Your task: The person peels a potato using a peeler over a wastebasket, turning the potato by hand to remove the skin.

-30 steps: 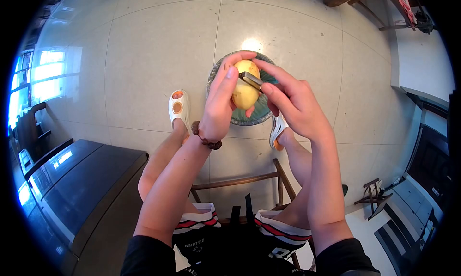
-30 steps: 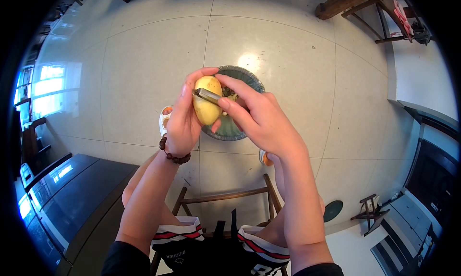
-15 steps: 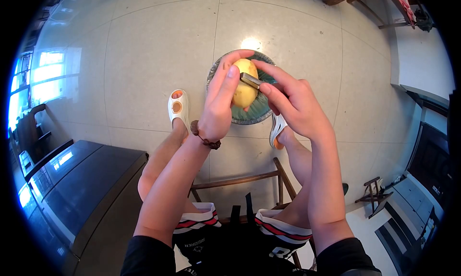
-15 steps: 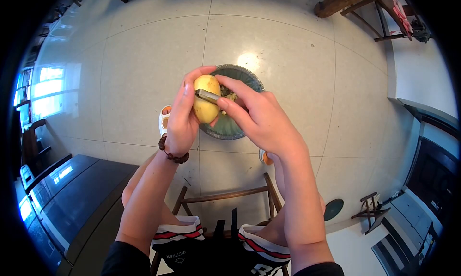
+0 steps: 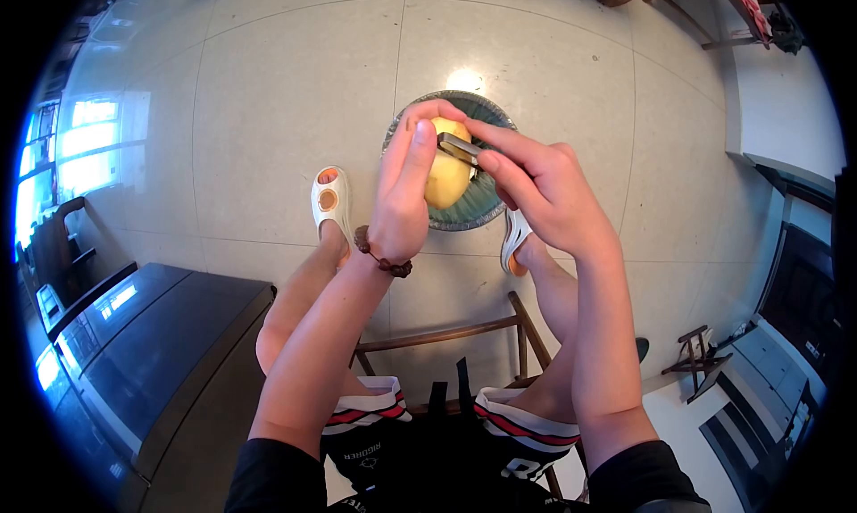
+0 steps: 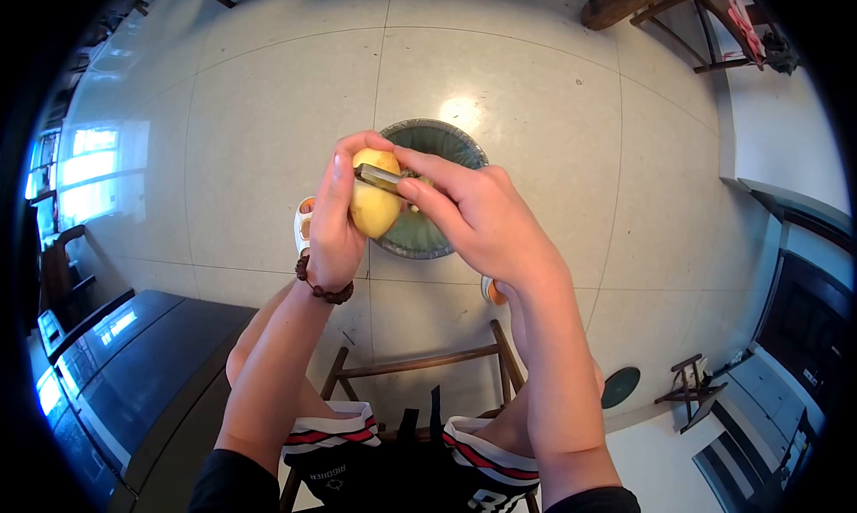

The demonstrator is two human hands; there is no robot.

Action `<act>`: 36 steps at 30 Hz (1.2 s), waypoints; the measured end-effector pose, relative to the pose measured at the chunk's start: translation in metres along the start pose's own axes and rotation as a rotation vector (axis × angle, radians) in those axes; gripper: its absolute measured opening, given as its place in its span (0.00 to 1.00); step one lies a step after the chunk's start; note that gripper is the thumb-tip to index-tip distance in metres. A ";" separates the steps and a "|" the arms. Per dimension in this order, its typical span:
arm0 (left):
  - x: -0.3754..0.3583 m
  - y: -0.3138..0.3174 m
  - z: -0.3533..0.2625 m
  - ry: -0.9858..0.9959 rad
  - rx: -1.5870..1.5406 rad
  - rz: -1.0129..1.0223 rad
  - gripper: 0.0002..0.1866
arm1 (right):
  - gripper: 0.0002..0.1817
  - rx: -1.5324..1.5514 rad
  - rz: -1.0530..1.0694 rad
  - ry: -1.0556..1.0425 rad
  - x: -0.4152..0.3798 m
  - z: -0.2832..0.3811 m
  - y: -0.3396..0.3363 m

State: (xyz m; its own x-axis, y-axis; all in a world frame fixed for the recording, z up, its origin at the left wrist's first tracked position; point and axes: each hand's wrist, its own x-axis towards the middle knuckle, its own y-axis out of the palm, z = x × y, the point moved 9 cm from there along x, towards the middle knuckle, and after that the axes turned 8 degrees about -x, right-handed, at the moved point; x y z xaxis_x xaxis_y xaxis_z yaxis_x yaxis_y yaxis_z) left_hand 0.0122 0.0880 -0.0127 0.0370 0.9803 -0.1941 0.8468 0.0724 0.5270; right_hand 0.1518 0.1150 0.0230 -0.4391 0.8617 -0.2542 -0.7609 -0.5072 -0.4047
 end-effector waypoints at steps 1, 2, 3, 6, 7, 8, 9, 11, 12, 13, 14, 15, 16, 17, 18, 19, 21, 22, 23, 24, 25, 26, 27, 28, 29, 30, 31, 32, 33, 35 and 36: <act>0.000 0.000 0.001 -0.001 0.001 0.001 0.24 | 0.20 -0.006 -0.004 -0.017 0.000 0.002 -0.001; 0.000 -0.001 0.001 0.001 0.006 0.001 0.24 | 0.20 -0.005 -0.006 -0.017 0.000 0.001 -0.001; 0.000 -0.001 0.002 0.002 0.012 0.000 0.24 | 0.19 -0.028 -0.025 -0.059 0.000 0.002 -0.001; -0.001 -0.002 0.004 0.007 -0.004 -0.018 0.23 | 0.18 -0.061 -0.045 -0.108 -0.001 0.005 -0.003; -0.001 -0.003 0.005 0.007 -0.004 -0.017 0.23 | 0.18 -0.070 -0.044 -0.115 -0.001 0.006 -0.003; 0.000 -0.005 0.007 0.003 -0.016 -0.021 0.22 | 0.18 -0.070 -0.045 -0.115 0.000 0.004 -0.003; 0.000 -0.006 0.009 0.000 -0.028 -0.024 0.21 | 0.18 -0.060 -0.050 -0.123 0.000 0.002 -0.003; -0.001 -0.006 0.010 -0.003 -0.046 -0.022 0.21 | 0.18 -0.050 -0.057 -0.129 0.000 0.003 -0.003; -0.001 -0.006 0.010 -0.005 -0.064 -0.023 0.20 | 0.17 -0.047 -0.055 -0.132 0.000 0.005 -0.003; -0.001 -0.007 0.011 -0.006 -0.064 -0.022 0.20 | 0.17 -0.046 -0.054 -0.134 0.000 0.006 -0.004; 0.000 -0.007 0.011 0.006 -0.068 -0.008 0.19 | 0.17 -0.045 -0.053 -0.136 0.000 0.007 -0.004; 0.000 -0.006 0.010 0.018 -0.073 0.006 0.19 | 0.17 -0.055 -0.052 -0.133 0.000 0.006 -0.004; 0.000 -0.006 0.009 0.017 -0.072 0.006 0.19 | 0.17 -0.065 -0.050 -0.130 0.000 0.006 -0.004; -0.001 -0.004 0.008 0.005 -0.078 0.013 0.19 | 0.17 -0.065 -0.050 -0.129 0.001 0.006 -0.004; -0.001 -0.002 0.007 -0.008 -0.084 0.020 0.19 | 0.16 -0.060 -0.076 -0.154 0.000 0.008 -0.005; 0.000 0.000 0.006 -0.008 -0.084 0.020 0.19 | 0.16 -0.055 -0.101 -0.178 0.000 0.011 -0.007; 0.001 -0.006 0.008 -0.037 -0.015 -0.105 0.25 | 0.16 -0.057 -0.108 -0.174 0.000 0.008 -0.008; 0.001 -0.007 0.009 -0.037 -0.015 -0.104 0.25 | 0.16 -0.060 -0.115 -0.169 -0.001 0.007 -0.009; 0.001 -0.008 0.012 -0.056 -0.040 -0.087 0.26 | 0.16 -0.060 -0.115 -0.169 -0.001 0.008 -0.010; 0.002 -0.007 0.015 -0.075 -0.065 -0.070 0.26 | 0.16 -0.078 -0.110 -0.178 -0.001 0.010 -0.010; 0.001 -0.007 0.014 -0.076 -0.064 -0.070 0.26 | 0.16 -0.095 -0.105 -0.185 -0.001 0.011 -0.009; 0.002 -0.008 0.013 -0.071 -0.083 -0.090 0.26 | 0.16 -0.095 -0.105 -0.185 -0.001 0.013 -0.009; 0.002 -0.009 0.012 -0.066 -0.101 -0.110 0.26 | 0.15 -0.093 -0.109 -0.185 -0.001 0.016 -0.008; 0.002 -0.011 0.013 -0.066 -0.101 -0.110 0.26 | 0.15 -0.091 -0.113 -0.184 -0.001 0.017 -0.008; 0.004 -0.014 0.015 -0.053 -0.081 -0.099 0.26 | 0.15 -0.091 -0.113 -0.184 -0.001 0.017 -0.008; 0.004 -0.016 0.015 -0.040 -0.062 -0.088 0.25 | 0.15 -0.101 -0.113 -0.185 -0.001 0.017 -0.008; 0.004 -0.016 0.014 -0.040 -0.062 -0.088 0.25 | 0.15 -0.111 -0.113 -0.187 0.000 0.017 -0.008; 0.004 -0.016 0.015 -0.048 -0.072 -0.077 0.25 | 0.15 -0.111 -0.114 -0.187 0.000 0.015 -0.008; 0.005 -0.015 0.015 -0.057 -0.081 -0.066 0.25 | 0.15 -0.122 -0.133 -0.210 0.000 0.015 -0.008; 0.005 -0.013 0.016 -0.063 -0.097 -0.062 0.25 | 0.15 -0.133 -0.154 -0.232 0.000 0.015 -0.009; 0.004 -0.012 0.016 -0.070 -0.113 -0.059 0.25 | 0.15 -0.135 -0.160 -0.219 -0.001 0.014 -0.009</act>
State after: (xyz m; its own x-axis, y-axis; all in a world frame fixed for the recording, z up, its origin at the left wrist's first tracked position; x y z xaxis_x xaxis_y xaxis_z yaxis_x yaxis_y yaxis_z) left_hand 0.0103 0.0883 -0.0333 0.0294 0.9589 -0.2822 0.7834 0.1532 0.6023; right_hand 0.1525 0.1194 0.0390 -0.4223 0.9064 0.0118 -0.7648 -0.3493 -0.5413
